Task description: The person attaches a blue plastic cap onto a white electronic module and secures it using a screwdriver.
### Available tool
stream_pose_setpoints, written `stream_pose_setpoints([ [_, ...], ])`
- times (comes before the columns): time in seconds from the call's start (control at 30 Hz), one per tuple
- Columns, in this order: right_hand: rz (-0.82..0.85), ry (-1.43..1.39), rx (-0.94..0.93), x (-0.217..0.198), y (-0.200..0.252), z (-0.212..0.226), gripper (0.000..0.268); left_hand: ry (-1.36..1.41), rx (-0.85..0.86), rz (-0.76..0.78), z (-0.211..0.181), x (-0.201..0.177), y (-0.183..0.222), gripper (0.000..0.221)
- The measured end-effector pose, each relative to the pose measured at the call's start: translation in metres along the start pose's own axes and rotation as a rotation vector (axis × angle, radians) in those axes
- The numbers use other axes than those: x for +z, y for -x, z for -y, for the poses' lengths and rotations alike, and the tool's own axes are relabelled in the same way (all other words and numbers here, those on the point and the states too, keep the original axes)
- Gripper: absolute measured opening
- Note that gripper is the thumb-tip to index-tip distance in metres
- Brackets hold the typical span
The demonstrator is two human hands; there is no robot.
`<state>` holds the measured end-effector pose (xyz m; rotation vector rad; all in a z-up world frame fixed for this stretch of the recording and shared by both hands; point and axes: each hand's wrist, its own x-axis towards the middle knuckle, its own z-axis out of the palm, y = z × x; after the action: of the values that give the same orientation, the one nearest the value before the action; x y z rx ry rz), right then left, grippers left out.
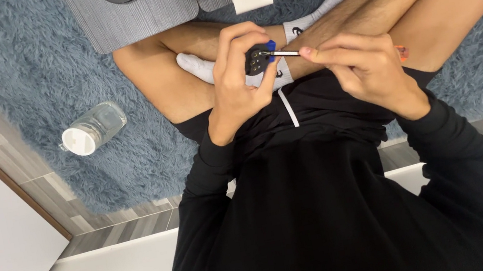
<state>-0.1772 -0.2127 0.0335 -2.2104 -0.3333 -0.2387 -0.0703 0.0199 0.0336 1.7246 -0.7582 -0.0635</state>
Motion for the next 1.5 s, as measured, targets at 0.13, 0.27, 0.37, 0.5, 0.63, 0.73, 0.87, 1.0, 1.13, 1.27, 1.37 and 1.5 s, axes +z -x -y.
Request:
stream_pose_setpoints([
  [0.13, 0.015, 0.089, -0.041, -0.004, -0.001, -0.002, 0.037, 0.000, -0.018, -0.040, 0.001, 0.004, 0.003, 0.026],
  [0.27, -0.050, 0.434, -0.152, -0.005, 0.002, -0.003, 0.054, -0.034, -0.055, -0.086, 0.001, 0.002, 0.003, 0.029],
  [0.37, -0.085, 0.410, -0.190, -0.003, 0.002, -0.003, 0.040, -0.066, -0.070, -0.164, -0.002, -0.002, 0.000, 0.033],
  [0.5, -0.070, 0.375, -0.192, -0.002, -0.003, 0.002, 0.042, -0.057, -0.041, -0.173, -0.003, -0.003, -0.001, 0.035],
  [0.63, -0.053, 0.364, -0.218, -0.002, -0.009, 0.004, 0.041, -0.033, -0.039, -0.146, -0.008, -0.001, -0.002, 0.032],
  [0.73, -0.054, 0.380, -0.215, -0.001, -0.010, 0.004, 0.039, -0.040, -0.028, -0.131, -0.010, 0.000, -0.004, 0.030],
  [0.87, -0.054, 0.395, -0.219, -0.003, -0.008, 0.004, 0.040, -0.021, -0.046, -0.106, -0.012, -0.003, -0.003, 0.030],
  [1.0, -0.081, 0.517, -0.244, -0.003, -0.005, 0.001, 0.048, -0.020, -0.074, -0.045, -0.012, -0.004, -0.002, 0.031],
  [1.13, -0.167, 0.637, -0.308, 0.003, -0.008, 0.001, 0.054, -0.022, -0.140, -0.001, -0.012, -0.005, -0.001, 0.035],
  [1.27, -0.241, 0.642, -0.321, 0.015, -0.006, 0.004, 0.052, 0.003, -0.151, 0.002, -0.011, -0.008, -0.005, 0.034],
  [1.37, -0.092, 0.147, -0.120, 0.015, -0.004, 0.004, 0.031, -0.018, -0.058, 0.011, -0.010, -0.010, -0.007, 0.032],
  [1.5, -0.019, -0.116, 0.046, 0.013, -0.002, 0.002, 0.038, -0.019, -0.032, 0.031, -0.006, -0.009, -0.006, 0.032],
])
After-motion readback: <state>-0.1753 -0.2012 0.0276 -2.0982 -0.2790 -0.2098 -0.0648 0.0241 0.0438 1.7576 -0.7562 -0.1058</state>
